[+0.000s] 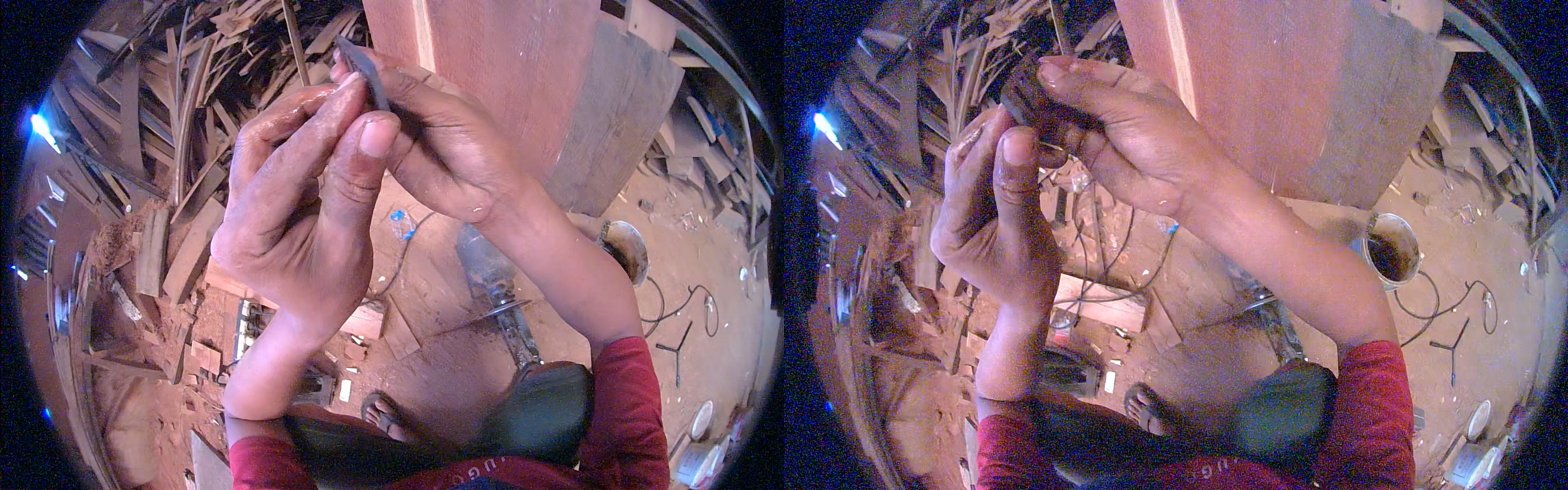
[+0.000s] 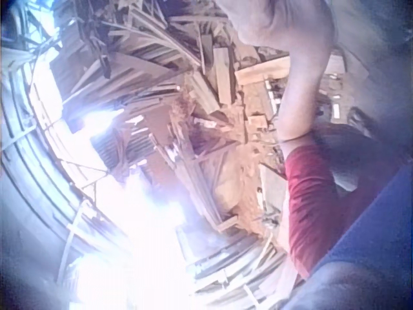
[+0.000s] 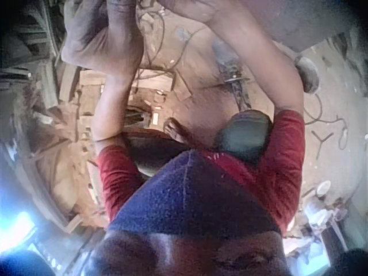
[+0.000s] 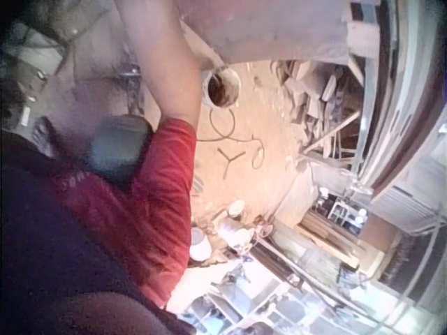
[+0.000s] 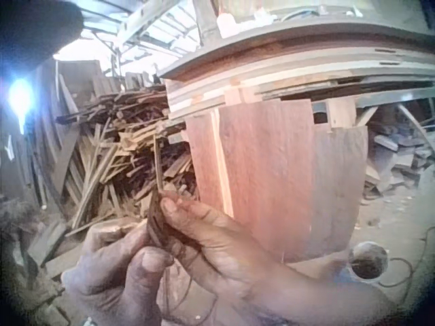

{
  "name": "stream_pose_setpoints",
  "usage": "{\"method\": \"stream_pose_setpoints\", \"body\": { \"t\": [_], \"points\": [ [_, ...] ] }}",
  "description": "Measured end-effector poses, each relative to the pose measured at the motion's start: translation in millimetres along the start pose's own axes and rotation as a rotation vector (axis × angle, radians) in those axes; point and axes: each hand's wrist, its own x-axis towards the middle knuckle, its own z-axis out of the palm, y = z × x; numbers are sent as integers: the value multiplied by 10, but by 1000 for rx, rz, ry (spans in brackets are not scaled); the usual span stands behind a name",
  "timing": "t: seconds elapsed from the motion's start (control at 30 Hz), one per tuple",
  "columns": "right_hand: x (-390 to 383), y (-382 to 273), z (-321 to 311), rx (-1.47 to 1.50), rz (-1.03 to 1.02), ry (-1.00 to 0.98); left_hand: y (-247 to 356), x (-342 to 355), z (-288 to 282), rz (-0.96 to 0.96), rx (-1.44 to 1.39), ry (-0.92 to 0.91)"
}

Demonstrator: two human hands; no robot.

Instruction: The person cleans small metal blades in a bucket of liquid and then positions them onto a cylindrical cutter head.

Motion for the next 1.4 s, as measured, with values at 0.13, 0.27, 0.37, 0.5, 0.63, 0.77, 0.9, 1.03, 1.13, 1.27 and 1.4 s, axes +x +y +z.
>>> {"method": "stream_pose_setpoints", "body": {
  "t": [0.13, 0.27, 0.37, 0.5, 0.63, 0.77, 0.9, 1.03, 1.13, 1.27, 1.4],
  "points": [
    [122, 56, 51, -26, -8, -33, 10, 54, -59, -20, -19, 54],
    [199, 121, 80, -37, -17, -70, 27, 75, -146, -51, 24, 51],
    [201, 113, 120, -16, 15, -80, 50, 73, -162, -73, 50, 69],
    [217, 136, 152, -11, 7, -76, 69, 78, -150, -108, 8, 97],
    [239, 155, 165, 17, -5, -93, 67, 84, -175, -131, -26, 94],
    [250, 157, 98, 31, -7, -140, 45, 94, -146, -84, -1, 77],
    [210, 123, 98, 43, 6, -144, 50, 69, -71, -79, 37, 117],
    [234, 132, 67, 64, 4, -156, 79, 87, -77, -119, 3, 92],
    [228, 126, 60, 79, 2, -148, 51, 90, -82, -154, -51, 75],
    [201, 95, 40, 75, -1, -201, 14, 108, -86, -64, -7, 58],
    [219, 116, -6, 61, 8, -192, 0, 104, -81, -41, 10, 63]
  ]
}}
